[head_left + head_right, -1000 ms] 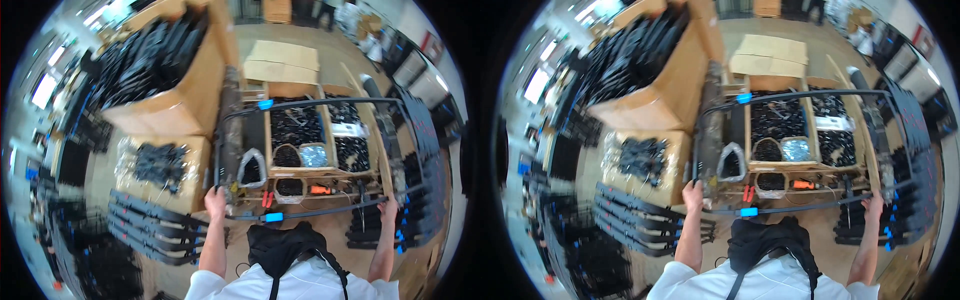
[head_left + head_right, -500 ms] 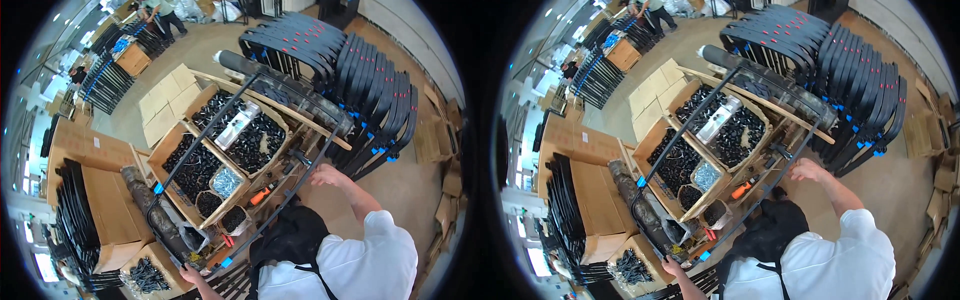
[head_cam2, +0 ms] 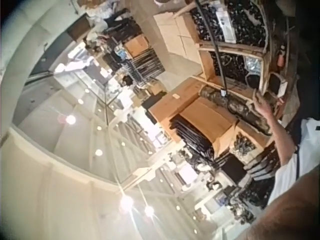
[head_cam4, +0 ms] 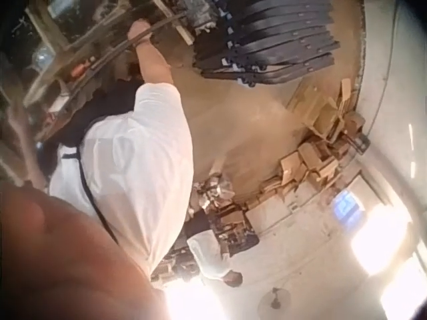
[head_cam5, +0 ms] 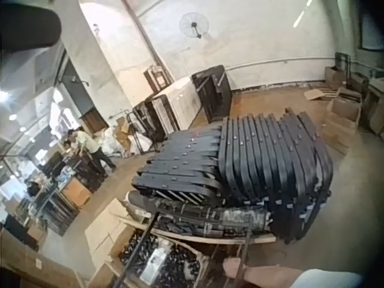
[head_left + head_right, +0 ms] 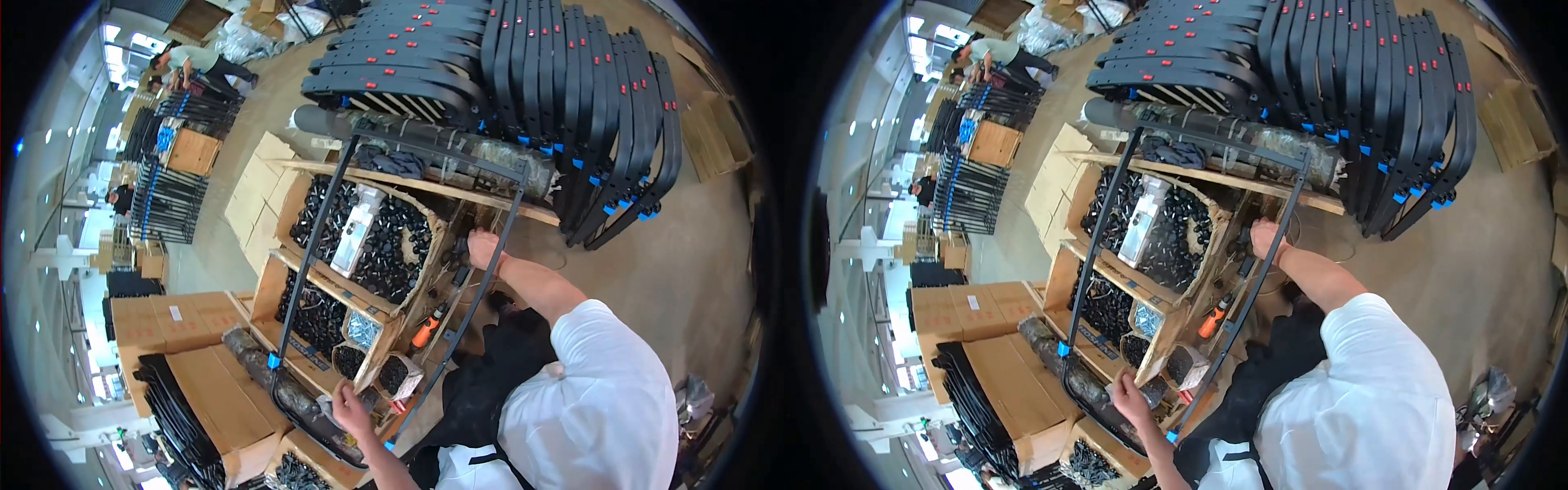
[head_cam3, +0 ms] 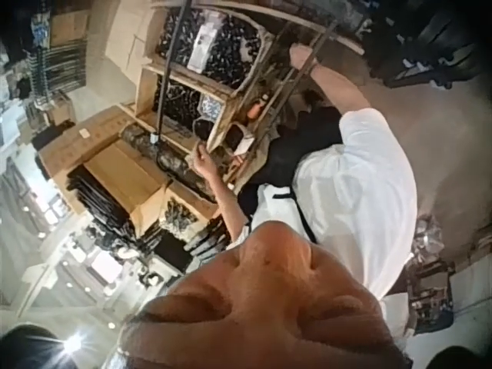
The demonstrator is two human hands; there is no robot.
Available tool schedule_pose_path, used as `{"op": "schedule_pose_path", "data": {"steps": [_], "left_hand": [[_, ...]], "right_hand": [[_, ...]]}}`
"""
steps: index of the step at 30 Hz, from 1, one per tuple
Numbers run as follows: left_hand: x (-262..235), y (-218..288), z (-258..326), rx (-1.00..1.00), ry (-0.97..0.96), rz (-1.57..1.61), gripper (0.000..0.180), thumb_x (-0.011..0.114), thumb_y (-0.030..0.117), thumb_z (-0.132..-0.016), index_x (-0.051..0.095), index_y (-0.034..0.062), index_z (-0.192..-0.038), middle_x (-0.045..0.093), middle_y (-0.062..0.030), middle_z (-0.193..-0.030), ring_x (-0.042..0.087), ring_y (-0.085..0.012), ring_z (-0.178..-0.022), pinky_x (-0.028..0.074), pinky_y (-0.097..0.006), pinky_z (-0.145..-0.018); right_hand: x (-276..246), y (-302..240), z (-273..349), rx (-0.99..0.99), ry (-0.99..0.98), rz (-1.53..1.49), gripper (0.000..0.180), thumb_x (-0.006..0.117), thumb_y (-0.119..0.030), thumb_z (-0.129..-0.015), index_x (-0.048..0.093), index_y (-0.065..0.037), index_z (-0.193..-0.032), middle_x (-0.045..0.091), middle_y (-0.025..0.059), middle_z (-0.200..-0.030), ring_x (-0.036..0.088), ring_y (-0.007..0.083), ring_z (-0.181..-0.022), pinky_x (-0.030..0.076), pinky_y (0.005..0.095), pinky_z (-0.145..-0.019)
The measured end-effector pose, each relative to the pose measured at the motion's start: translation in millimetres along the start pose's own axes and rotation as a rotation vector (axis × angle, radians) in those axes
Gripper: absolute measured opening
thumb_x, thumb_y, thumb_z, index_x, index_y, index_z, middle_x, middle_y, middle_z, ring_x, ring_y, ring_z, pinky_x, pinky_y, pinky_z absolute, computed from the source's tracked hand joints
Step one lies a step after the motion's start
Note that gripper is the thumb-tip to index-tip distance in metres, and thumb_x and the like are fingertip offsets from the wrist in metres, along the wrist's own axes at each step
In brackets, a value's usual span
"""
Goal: Assembling the metal handle and frame components of a lawn mower using a pneumatic screwdriver.
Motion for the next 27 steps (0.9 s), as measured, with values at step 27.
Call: {"op": "schedule_pose_path", "data": {"steps": [27], "left_hand": [[358.5,511.7,20.5,0.327,-1.314,1.179,0.036,0.059,0.037,-0.11,0.065,0.0062,-0.128,0.063,0.0002,-0.12,0.054,-0.011,-0.113,0.04,-0.029,-0.104]], "right_hand": [[-401.1,78.9,135.7,0.034,0.002,-0.142,0.04,0.063,-0.031,-0.089,0.069,0.008,-0.096,0.073,0.0299,-0.088,0.073,0.0448,-0.086,0.058,0.0528,-0.08]]}}
Point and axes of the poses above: each hand's wrist, its own z-axis away from the middle knuckle, its own x-axis out of the palm, y = z × x, the point moved 8 cm from there along -z, towards the middle knuckle
